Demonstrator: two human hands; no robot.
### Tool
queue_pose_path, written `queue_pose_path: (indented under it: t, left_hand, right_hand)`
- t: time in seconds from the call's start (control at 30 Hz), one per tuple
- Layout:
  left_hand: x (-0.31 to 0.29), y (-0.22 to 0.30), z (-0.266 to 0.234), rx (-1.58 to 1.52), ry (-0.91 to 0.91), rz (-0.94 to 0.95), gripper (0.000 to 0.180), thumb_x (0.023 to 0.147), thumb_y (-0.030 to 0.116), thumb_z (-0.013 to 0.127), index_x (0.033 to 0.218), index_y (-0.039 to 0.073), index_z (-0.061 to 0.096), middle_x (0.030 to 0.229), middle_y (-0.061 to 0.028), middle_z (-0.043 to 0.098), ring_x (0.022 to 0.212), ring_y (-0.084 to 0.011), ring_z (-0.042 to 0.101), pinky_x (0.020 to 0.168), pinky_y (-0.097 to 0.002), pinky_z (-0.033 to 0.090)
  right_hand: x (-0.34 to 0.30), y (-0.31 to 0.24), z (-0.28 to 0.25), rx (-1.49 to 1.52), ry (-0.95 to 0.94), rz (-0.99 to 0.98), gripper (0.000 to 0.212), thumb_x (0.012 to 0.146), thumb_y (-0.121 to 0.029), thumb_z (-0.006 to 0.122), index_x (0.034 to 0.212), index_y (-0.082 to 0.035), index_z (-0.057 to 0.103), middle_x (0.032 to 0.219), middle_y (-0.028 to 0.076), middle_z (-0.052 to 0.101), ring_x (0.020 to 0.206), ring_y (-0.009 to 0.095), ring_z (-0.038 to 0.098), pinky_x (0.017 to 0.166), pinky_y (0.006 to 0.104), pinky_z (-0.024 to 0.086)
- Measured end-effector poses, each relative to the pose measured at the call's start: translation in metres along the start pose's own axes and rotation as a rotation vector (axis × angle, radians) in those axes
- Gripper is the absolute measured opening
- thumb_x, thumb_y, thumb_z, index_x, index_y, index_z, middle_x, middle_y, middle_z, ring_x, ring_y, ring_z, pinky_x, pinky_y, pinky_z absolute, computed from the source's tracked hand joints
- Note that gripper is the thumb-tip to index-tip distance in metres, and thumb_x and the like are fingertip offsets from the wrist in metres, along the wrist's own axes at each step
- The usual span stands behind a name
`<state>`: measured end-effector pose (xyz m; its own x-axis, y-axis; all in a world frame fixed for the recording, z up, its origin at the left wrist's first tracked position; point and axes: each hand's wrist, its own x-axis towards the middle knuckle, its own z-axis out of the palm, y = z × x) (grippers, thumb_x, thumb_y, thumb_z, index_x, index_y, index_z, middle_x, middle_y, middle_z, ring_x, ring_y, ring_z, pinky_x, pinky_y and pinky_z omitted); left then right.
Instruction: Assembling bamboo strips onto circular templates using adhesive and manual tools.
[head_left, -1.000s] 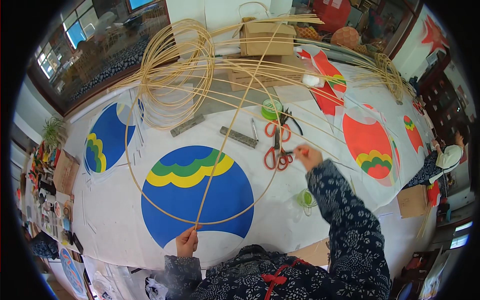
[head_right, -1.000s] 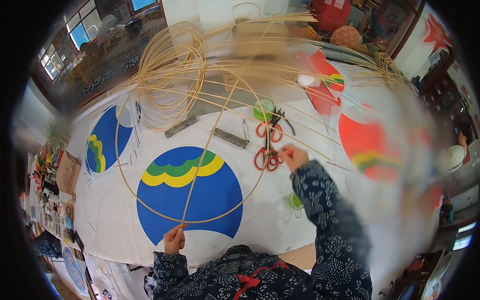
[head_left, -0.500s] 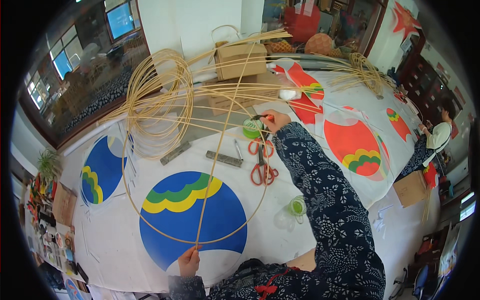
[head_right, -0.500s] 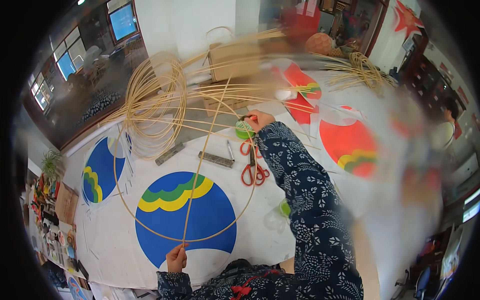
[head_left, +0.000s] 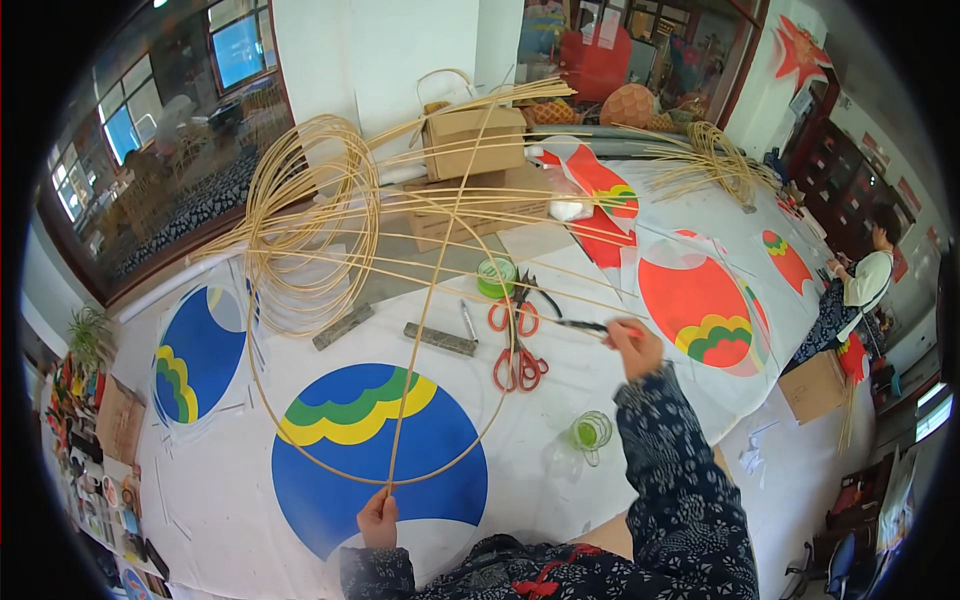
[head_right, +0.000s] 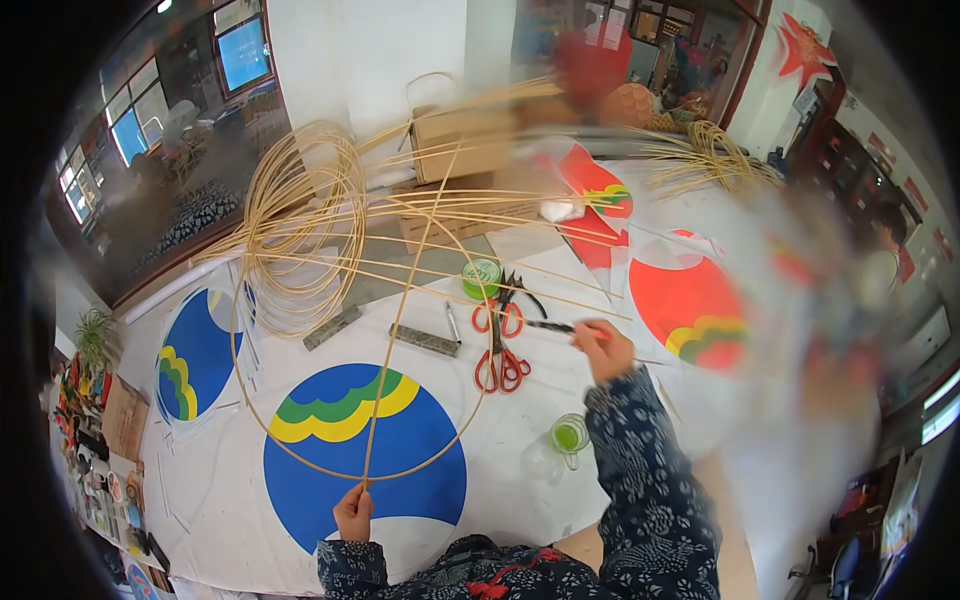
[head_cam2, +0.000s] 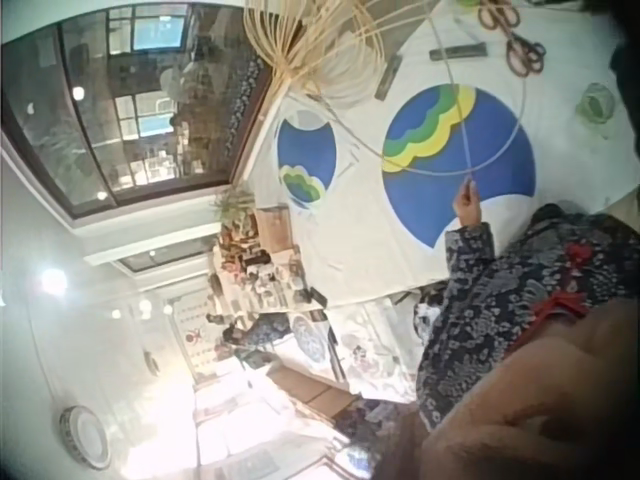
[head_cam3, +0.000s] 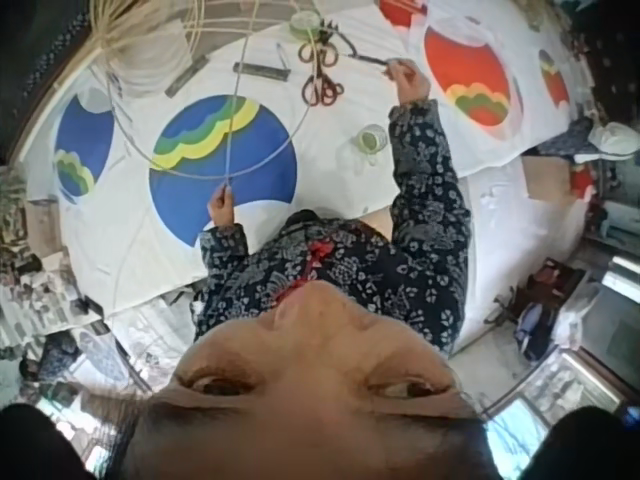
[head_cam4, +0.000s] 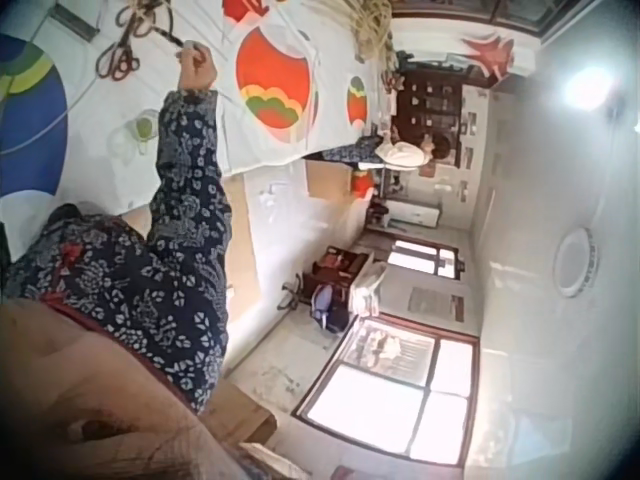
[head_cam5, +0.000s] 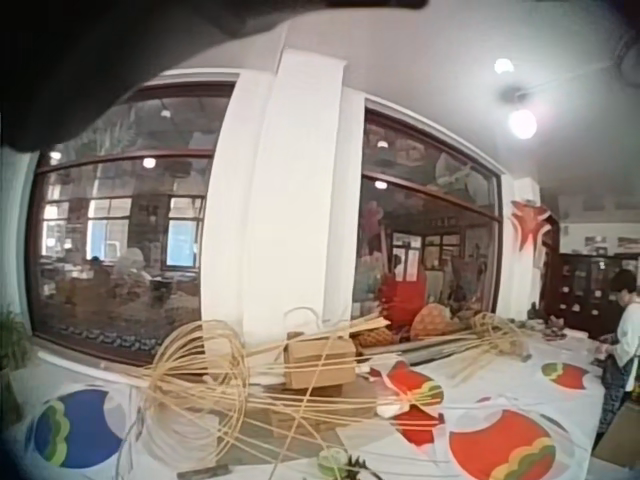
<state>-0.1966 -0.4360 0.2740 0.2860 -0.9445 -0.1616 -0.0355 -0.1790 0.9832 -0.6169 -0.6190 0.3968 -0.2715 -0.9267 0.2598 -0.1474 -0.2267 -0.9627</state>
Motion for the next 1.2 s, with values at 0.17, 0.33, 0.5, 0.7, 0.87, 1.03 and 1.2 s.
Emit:
queue_pose_path:
  t: [0.17,0.33,0.5,0.7,0.87,1.03,1.2]
  left_hand:
    - [0.005,-0.005,0.005,0.005,-0.024,0.011,0.026,0.085,0.004,0.05,0.109,-0.003,0.058,0.063,0.0026,0.049,0.052,-0.0042,0.041,0.048,-0.0188,0.034]
    - [0.013,-0.001,0.006,0.13,-0.077,0.068,0.027,0.087,0.006,0.048,0.11,-0.003,0.058,0.063,0.0013,0.05,0.054,-0.0052,0.043,0.049,-0.0197,0.035]
    - [0.015,0.006,0.01,0.089,-0.066,0.079,0.026,0.088,0.007,0.048,0.11,-0.002,0.059,0.064,0.0005,0.051,0.056,-0.0055,0.044,0.05,-0.0197,0.036]
    - [0.015,0.01,0.016,0.082,-0.09,0.058,0.027,0.089,0.008,0.049,0.112,-0.002,0.058,0.066,0.0009,0.051,0.057,-0.0055,0.044,0.051,-0.0188,0.036]
    - [0.007,0.025,0.018,0.093,-0.082,0.11,0.026,0.087,0.005,0.049,0.11,-0.004,0.058,0.065,0.0001,0.051,0.056,-0.006,0.044,0.051,-0.0196,0.036]
    - [0.001,0.013,0.003,0.128,-0.04,0.097,0.026,0.085,0.006,0.05,0.108,-0.005,0.059,0.058,-0.0017,0.051,0.053,-0.0072,0.046,0.049,-0.0213,0.037]
    - [-0.002,0.014,0.001,0.178,-0.024,0.045,0.027,0.084,0.007,0.052,0.106,-0.006,0.059,0.057,-0.0039,0.053,0.051,-0.0088,0.048,0.047,-0.0236,0.039]
  right_hand:
    - [-0.081,0.024,-0.063,-0.131,0.266,0.108,0.018,0.084,-0.014,0.059,0.083,0.003,0.059,0.064,0.007,0.06,0.057,0.012,0.059,0.054,0.0226,0.047]
    - [-0.13,0.063,-0.078,-0.382,0.265,0.149,0.015,0.081,-0.014,0.064,0.083,0.0,0.062,0.06,0.004,0.06,0.054,0.009,0.057,0.054,0.0219,0.047]
    - [-0.129,0.059,-0.064,-0.585,0.175,0.119,0.019,0.08,-0.018,0.064,0.086,0.0,0.064,0.066,0.008,0.063,0.059,0.011,0.061,0.057,0.023,0.048]
    - [-0.126,0.082,-0.045,-0.767,0.037,0.188,0.024,0.079,-0.027,0.064,0.087,-0.005,0.065,0.071,0.012,0.065,0.065,0.019,0.064,0.061,0.028,0.05]
    - [-0.126,0.092,-0.046,-0.817,-0.068,0.311,0.031,0.078,-0.036,0.063,0.088,-0.007,0.065,0.073,0.014,0.064,0.07,0.024,0.064,0.064,0.0318,0.05]
    - [-0.135,0.107,-0.042,-0.681,0.327,0.107,0.022,0.077,-0.027,0.067,0.076,-0.005,0.063,0.056,0.006,0.059,0.049,0.015,0.058,0.051,0.0289,0.047]
    - [-0.137,0.119,-0.051,-0.302,0.165,0.587,0.027,0.079,-0.029,0.061,0.078,-0.001,0.063,0.057,0.006,0.061,0.046,0.012,0.055,0.046,0.0248,0.044]
